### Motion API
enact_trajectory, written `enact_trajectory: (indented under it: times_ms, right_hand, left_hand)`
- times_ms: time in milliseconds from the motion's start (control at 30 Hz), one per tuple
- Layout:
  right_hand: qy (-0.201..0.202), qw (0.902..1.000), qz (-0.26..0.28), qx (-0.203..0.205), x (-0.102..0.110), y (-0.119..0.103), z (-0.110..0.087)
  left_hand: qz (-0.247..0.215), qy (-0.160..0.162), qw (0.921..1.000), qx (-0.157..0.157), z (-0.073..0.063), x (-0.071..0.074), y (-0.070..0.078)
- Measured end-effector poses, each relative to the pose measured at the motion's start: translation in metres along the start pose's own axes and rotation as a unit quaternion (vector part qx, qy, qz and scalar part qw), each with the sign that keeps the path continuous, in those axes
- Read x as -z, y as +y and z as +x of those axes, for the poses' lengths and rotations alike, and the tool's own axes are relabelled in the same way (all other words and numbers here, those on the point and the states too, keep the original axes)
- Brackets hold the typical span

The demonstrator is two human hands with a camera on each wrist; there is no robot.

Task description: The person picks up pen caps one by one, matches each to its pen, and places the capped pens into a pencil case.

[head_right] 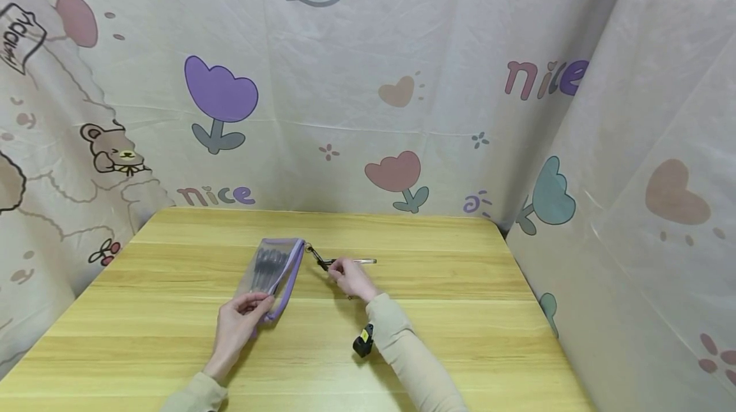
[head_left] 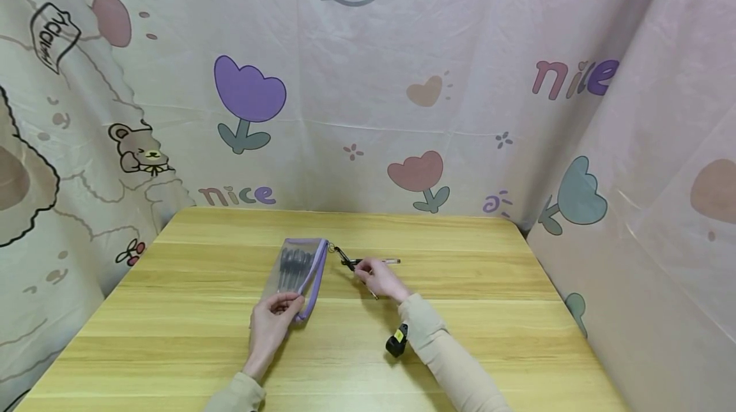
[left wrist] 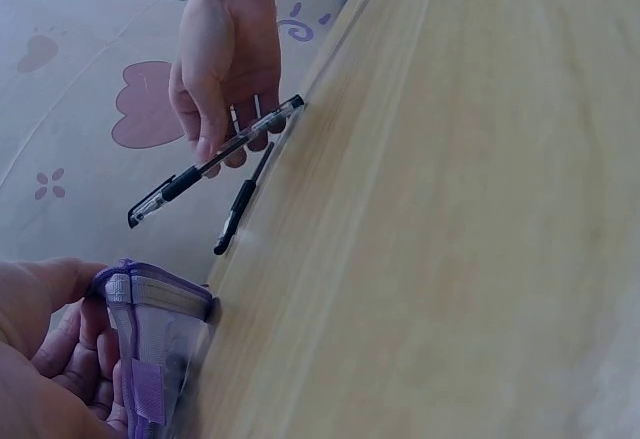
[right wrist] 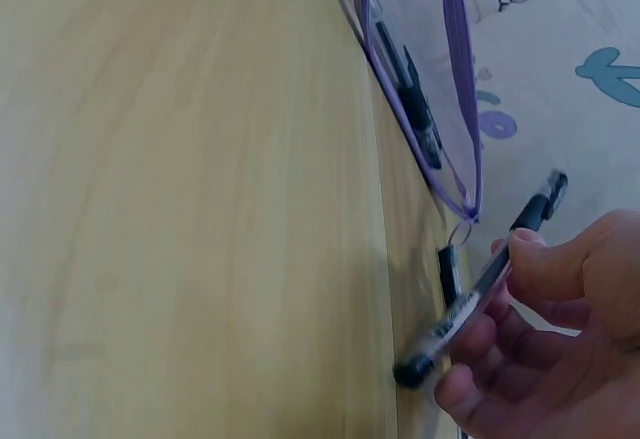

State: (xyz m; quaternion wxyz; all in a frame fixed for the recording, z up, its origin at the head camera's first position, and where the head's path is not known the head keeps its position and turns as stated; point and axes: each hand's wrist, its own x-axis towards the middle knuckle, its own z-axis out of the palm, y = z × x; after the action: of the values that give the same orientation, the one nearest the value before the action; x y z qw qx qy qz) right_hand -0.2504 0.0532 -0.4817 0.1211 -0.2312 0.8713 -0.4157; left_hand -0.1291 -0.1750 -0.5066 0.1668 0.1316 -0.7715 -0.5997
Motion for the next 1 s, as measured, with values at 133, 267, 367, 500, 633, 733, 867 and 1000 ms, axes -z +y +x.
enact_trajectory:
  times_ms: [133, 267, 367, 500, 633, 733, 867, 1000]
  right_hand:
    - [-0.015, 0.9988, 0.043, -0.018, -0.006, -0.005, 0.003]
    - [-0.032, 0.992, 0.119, -0.028, -0.012, -0.009, 0.007]
    - [-0.045, 0.98, 0.187, -0.053, -0.016, -0.012, 0.011]
    - [-0.056, 0.9578, 0.266, -0.094, -0.024, -0.015, 0.016]
    - [-0.063, 0.9421, 0.309, -0.114, -0.033, -0.018, 0.021]
    - [-0.06, 0.9353, 0.326, -0.123, -0.039, -0.022, 0.024]
    - [-0.05, 0.9247, 0.351, -0.14, -0.047, -0.027, 0.03]
    - [-0.042, 0.9201, 0.36, -0.149, -0.055, -0.03, 0.038]
  left_hand:
    - [-0.005, -0.001, 1.0, -0.004, -0.001, 0.0, 0.002]
    - [-0.007, -0.003, 0.9999, -0.007, -0.001, 0.0, 0.003]
    - [-0.003, -0.003, 1.0, -0.002, -0.001, 0.0, 0.002]
    - [0.004, -0.003, 1.0, 0.004, 0.0, 0.001, 0.0]
    - [0.004, -0.005, 1.0, 0.004, 0.0, 0.0, 0.0]
    - [0.002, -0.004, 1.0, 0.003, 0.0, 0.0, 0.0]
    - [0.001, 0.001, 1.0, -0.001, 0.001, 0.0, 0.0]
    - [0.005, 0.002, 1.0, 0.0, 0.001, 0.0, -0.001]
